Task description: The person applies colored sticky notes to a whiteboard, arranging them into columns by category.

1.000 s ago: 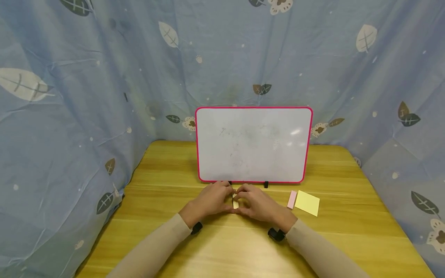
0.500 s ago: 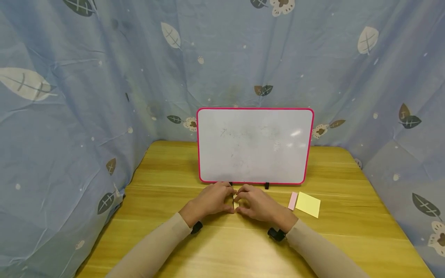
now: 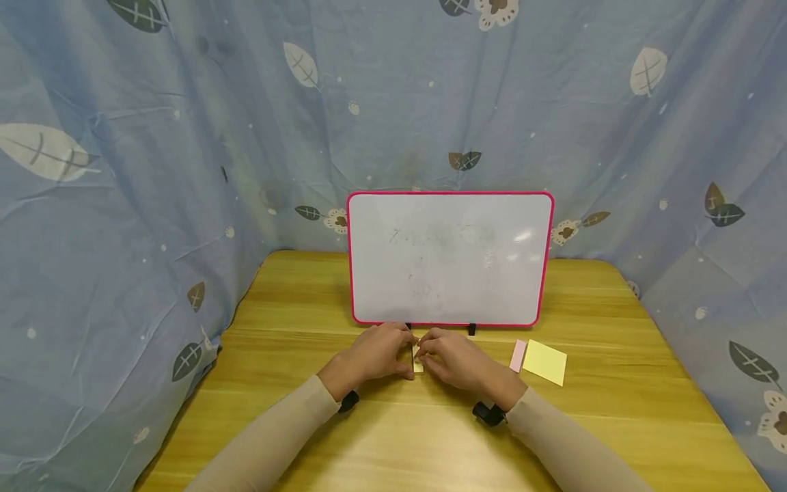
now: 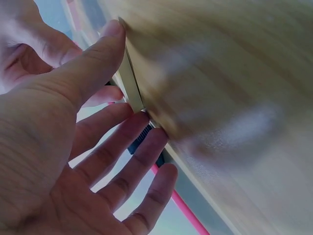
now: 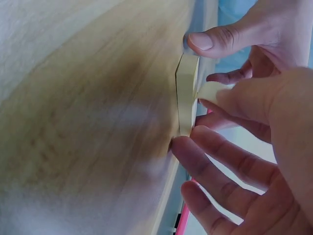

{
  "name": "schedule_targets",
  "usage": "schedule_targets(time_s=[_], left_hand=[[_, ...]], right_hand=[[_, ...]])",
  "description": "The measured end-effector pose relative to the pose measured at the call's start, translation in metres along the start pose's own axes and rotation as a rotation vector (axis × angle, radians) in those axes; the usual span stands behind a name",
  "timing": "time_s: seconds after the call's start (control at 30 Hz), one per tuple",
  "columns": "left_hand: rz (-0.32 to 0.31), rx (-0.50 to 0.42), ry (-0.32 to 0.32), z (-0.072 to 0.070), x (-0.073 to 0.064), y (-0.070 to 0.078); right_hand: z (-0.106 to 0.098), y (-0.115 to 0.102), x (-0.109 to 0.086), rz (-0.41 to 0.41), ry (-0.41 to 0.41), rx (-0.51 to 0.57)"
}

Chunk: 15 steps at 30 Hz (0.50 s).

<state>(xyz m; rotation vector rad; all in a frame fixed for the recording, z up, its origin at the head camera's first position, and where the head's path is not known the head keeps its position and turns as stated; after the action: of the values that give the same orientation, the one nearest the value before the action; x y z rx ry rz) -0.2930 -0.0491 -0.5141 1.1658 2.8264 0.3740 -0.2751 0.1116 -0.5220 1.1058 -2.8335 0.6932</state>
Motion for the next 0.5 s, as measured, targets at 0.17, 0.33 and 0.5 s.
schedule_targets(time_s=[0.17, 0.33, 0.5], left_hand=[[-0.004, -0.005, 0.014, -0.0008, 0.0000, 0.0003], [-0.011, -0.016, 0.050, -0.0011, 0.0010, 0.0016], [-0.015, -0.001, 0.123, -0.0008, -0.0003, 0.0058]], right_hand=[[-0.0017, 0.0019, 0.0043, 0.044, 0.018, 0.024], [-0.0026, 0.0025, 0.0080, 0.070, 0.044, 0.074], [-0.0020, 0.0045, 0.0089, 0.099, 0.073, 0.118]])
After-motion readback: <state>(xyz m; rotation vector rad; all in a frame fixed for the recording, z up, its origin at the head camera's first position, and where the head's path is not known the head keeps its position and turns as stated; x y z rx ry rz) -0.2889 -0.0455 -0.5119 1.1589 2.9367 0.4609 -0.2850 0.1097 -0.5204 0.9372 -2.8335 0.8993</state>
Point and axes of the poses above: each hand's wrist, its own x-axis towards the middle knuckle, its own z-axis out of the palm, y = z × x, the point moved 6 cm from there along x, towards the middle knuckle, and after that the axes turned 5 degrees about z, right-handed, at the moved point
